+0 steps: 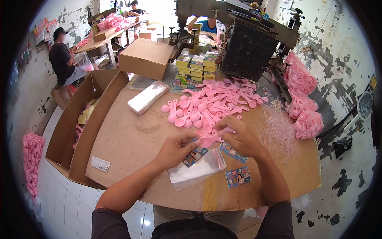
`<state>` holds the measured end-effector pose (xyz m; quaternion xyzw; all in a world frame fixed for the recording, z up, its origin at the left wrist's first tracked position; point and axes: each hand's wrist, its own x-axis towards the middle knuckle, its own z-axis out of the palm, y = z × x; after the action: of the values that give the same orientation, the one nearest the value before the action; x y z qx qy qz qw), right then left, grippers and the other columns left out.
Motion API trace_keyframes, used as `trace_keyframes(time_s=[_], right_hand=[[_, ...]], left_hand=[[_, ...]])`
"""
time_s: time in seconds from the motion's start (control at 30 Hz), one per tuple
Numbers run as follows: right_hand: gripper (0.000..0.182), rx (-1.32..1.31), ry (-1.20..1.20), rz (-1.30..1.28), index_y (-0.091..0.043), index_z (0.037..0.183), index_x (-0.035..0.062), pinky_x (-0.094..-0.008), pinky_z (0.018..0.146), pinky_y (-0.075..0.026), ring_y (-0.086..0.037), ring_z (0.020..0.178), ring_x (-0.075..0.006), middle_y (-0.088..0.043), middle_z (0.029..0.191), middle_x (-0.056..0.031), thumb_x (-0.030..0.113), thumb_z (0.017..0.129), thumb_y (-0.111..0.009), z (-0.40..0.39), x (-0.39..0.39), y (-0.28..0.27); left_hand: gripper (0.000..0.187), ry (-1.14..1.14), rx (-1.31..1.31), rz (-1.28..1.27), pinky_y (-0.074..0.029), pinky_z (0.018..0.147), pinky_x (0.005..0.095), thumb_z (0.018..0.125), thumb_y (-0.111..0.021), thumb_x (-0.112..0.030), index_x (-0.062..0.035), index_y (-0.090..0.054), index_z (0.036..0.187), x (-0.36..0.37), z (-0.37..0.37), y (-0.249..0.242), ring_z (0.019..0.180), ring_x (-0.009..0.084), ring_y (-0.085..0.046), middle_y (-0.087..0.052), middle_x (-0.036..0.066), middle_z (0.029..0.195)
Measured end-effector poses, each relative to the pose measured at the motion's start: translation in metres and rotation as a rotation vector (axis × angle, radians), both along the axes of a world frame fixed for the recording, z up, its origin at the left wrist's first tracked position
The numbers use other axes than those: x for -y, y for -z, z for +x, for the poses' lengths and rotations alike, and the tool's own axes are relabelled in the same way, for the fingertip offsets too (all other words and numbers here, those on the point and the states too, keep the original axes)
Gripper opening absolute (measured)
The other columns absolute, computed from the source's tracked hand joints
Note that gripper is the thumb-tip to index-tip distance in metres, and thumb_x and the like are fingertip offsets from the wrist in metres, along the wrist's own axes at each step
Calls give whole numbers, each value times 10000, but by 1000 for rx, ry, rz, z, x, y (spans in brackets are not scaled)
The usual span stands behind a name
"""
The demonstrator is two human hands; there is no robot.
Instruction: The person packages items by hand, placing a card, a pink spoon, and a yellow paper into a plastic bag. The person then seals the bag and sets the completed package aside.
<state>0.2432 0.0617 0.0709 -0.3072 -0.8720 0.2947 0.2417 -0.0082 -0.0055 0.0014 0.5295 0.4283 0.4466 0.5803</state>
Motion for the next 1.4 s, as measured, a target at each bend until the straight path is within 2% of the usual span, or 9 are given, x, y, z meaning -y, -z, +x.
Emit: trace_keyframes(time_s=[0.17,0.33,0.5,0.6,0.67,0.8,0.87,1.2,1.4], right_hand=[[562,-385,-225,-466,-389,1542,30,-410,1159,-369,-421,1442,-279,-455,1554,-152,265,1045,-507,-30,33,8],[578,-538,-545,-817,-349,1571,38,-442,1214,-275,-317,1513,-298,-379,1603,-174,224,1037,-470,-35,23,33],[389,-309,-445,-278,-604,1320,19,-432,1131,-408,-488,1384,-277,-560,1422,-156,82,940,-654,-18,17,0],[214,-230,-405,-143,-719,1091,29,-420,1050,-473,-609,1220,-266,-665,1233,-119,13,878,-723,-18,26,-12],[117,-288,-319,-104,-741,975,34,-408,989,-508,-664,1098,-250,-699,1113,-96,15,860,-751,-20,40,-23],[135,-250,-190,446,-730,985,47,-411,855,-522,-672,951,-236,-701,996,-70,36,854,-762,-17,55,-58],[129,-69,-34,700,-726,975,55,-418,794,-514,-666,883,-234,-696,937,-55,35,851,-760,-14,66,-67],[165,-228,129,286,-729,1041,46,-311,585,-484,-626,662,-166,-674,820,-59,46,876,-738,-30,62,-29],[207,-209,119,226,-729,1085,49,-290,600,-486,-620,670,-143,-686,825,-56,41,879,-740,-28,49,-24]], left_hand=[[296,134,73,180,-564,859,260,1023,-645,-114,42,-643,1274,3,5,7,993,104,-684,-727,80,1160],[274,278,162,88,-557,868,247,1023,-641,-104,28,-642,1263,8,-2,-8,1002,99,-682,-720,77,1172],[309,405,273,-72,-565,825,237,1020,-653,-127,5,-619,1297,8,-12,-11,967,94,-689,-719,71,1156],[468,429,245,-23,-545,868,279,993,-708,-268,-1,-578,1354,6,-9,0,988,89,-674,-721,55,1123],[449,414,308,73,-490,1023,339,1009,-680,-232,-31,-553,1391,10,-4,-4,1179,153,-618,-658,90,1282],[524,367,231,300,-348,1197,412,1007,-672,-217,-51,-483,1467,8,2,-5,1402,211,-480,-540,120,1476],[577,347,185,318,-404,1136,384,973,-715,-216,-30,-480,1466,15,1,-13,1372,199,-498,-535,118,1461],[394,119,-53,544,-529,976,332,1011,-632,-90,-3,-547,1386,29,16,-23,1158,193,-669,-666,137,1290],[309,120,183,185,-528,972,312,1045,-559,-60,6,-567,1347,24,15,-26,1117,186,-691,-723,138,1177]])
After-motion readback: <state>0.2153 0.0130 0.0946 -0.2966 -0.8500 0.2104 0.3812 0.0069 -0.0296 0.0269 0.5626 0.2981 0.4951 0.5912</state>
